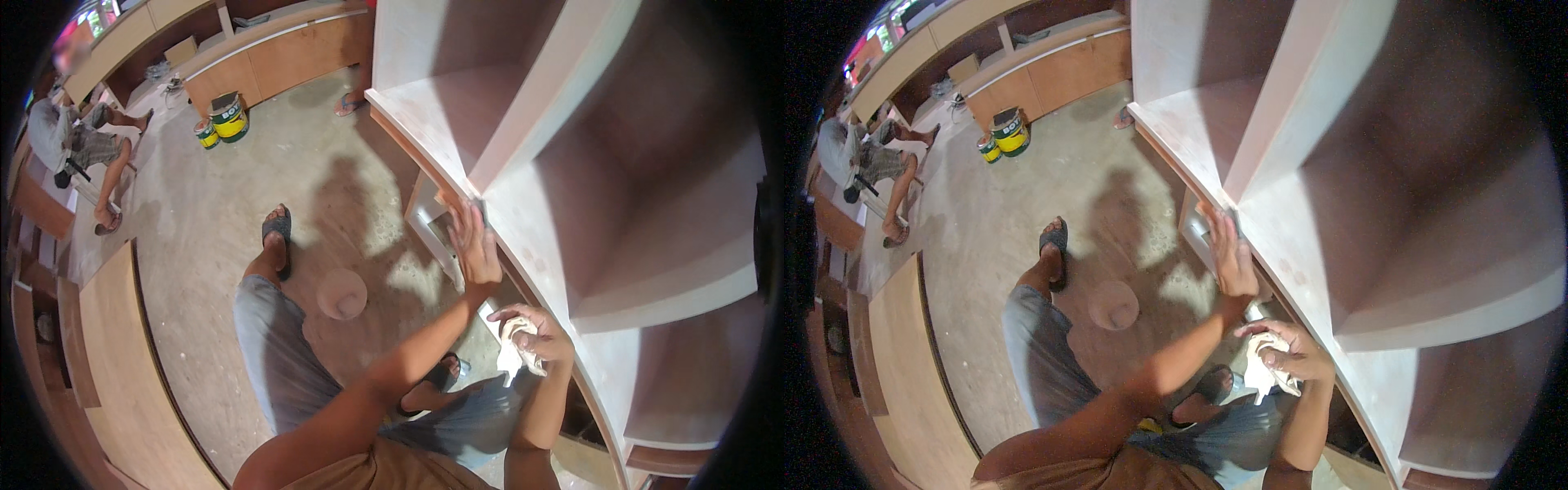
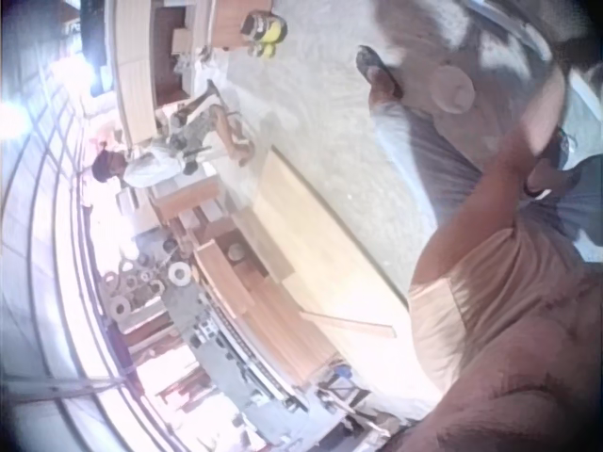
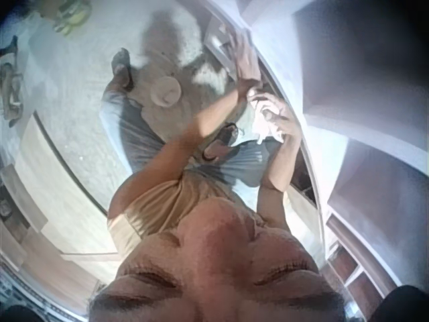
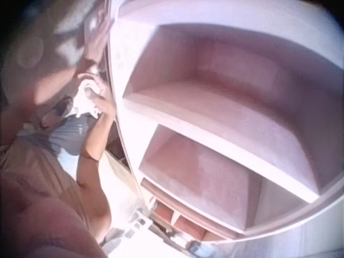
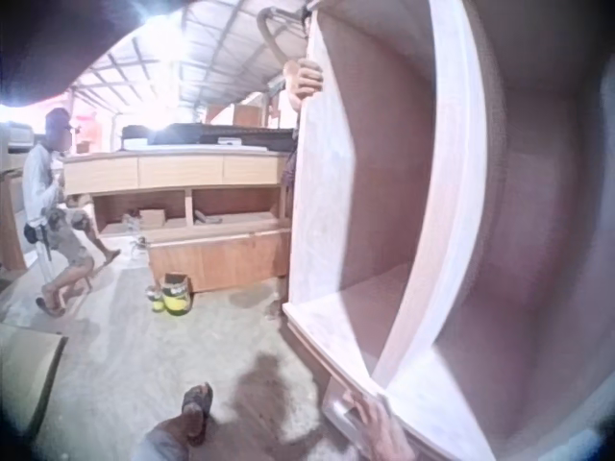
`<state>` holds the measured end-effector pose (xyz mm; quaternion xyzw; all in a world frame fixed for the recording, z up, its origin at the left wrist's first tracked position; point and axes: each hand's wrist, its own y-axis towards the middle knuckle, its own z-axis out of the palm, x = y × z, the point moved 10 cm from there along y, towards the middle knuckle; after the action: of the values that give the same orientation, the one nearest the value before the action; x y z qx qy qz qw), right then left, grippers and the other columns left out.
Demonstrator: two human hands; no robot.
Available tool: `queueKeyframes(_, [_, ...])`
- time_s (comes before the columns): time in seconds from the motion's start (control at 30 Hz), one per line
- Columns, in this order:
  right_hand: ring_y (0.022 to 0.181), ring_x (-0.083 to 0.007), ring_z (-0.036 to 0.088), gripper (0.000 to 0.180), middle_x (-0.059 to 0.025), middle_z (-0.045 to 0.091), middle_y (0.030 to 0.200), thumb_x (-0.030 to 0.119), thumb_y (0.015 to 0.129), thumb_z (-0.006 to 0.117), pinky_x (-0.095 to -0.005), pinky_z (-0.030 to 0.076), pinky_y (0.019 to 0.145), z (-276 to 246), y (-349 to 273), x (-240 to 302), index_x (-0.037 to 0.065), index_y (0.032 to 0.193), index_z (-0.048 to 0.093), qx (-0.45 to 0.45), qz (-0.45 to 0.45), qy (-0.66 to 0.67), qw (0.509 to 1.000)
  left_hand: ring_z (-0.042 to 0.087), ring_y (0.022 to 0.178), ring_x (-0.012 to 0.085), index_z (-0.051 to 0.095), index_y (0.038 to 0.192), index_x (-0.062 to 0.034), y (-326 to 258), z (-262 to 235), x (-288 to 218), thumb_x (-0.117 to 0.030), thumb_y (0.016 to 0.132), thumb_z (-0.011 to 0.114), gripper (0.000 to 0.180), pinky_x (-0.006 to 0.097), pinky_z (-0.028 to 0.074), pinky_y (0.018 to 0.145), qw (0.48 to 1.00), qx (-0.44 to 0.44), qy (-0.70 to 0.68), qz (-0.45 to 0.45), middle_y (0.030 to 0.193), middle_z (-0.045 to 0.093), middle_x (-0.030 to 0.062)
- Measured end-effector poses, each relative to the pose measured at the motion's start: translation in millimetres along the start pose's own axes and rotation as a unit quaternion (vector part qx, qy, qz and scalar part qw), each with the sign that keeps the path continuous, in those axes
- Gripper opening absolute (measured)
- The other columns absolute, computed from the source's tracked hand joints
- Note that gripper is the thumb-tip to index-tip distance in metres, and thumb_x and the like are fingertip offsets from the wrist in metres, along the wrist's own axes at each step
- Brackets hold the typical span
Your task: The person sits on the floor and wipes the edges and surfaces of a white wooden cabinet using a cloth. They repeatedly dip the cloth into a small container and continue wiping the cabinet's edges and shelves.
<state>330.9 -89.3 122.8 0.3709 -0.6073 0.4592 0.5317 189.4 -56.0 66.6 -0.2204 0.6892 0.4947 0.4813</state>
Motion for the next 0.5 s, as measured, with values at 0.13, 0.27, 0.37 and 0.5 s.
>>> queueKeyframes(0.13, [0.087,-0.0103,0.059,0.061,-0.0040,0.067,0.107,0.042,0.085,0.076,-0.0238,0.046,0.076,-3.6,-5.1,-5.6,0.000,0.127,0.061,-0.017,-0.010,0.003,1.000,0.016,0.151,0.0373,0.024,0.155,0.0006,86.2,-31.2,29.0,-0.029,0.106,0.033,0.058,0.051,0.011,0.122,0.992,-0.086,-0.066,-0.062,0.162,0.017,0.0241])
queueKeyframes(0.27, [0.086,-0.0082,0.057,0.061,-0.0018,0.066,0.109,0.039,0.084,0.076,-0.0231,0.045,0.076,-3.7,-8.1,-6.5,-0.001,0.127,0.061,-0.012,0.020,0.010,1.000,0.017,0.151,0.0382,0.024,0.156,-0.0008,5.9,-0.4,-7.9,-0.031,0.104,0.036,0.061,0.057,0.010,0.120,0.993,-0.046,-0.071,-0.077,0.162,0.019,0.0236])
queueKeyframes(0.37, [0.088,-0.0078,0.056,0.060,-0.0022,0.065,0.110,0.038,0.084,0.077,-0.0232,0.045,0.077,-1.1,-13.8,3.2,-0.001,0.127,0.061,-0.021,-0.006,0.028,0.999,0.016,0.151,0.0383,0.025,0.155,-0.0008,-63.5,32.5,-1.5,-0.028,0.105,0.035,0.058,0.056,0.009,0.120,0.999,0.007,0.027,0.017,0.163,0.017,0.0213])
queueKeyframes(0.5, [0.092,-0.0095,0.057,0.061,-0.0045,0.066,0.113,0.039,0.083,0.078,-0.0245,0.045,0.081,-9.2,-31.5,0.6,-0.001,0.126,0.062,-0.044,-0.061,0.047,0.996,0.015,0.151,0.0399,0.025,0.155,-0.0004,41.0,-15.5,5.4,-0.023,0.106,0.035,0.055,0.054,0.012,0.121,0.993,-0.077,-0.071,-0.063,0.162,0.018,0.0236])
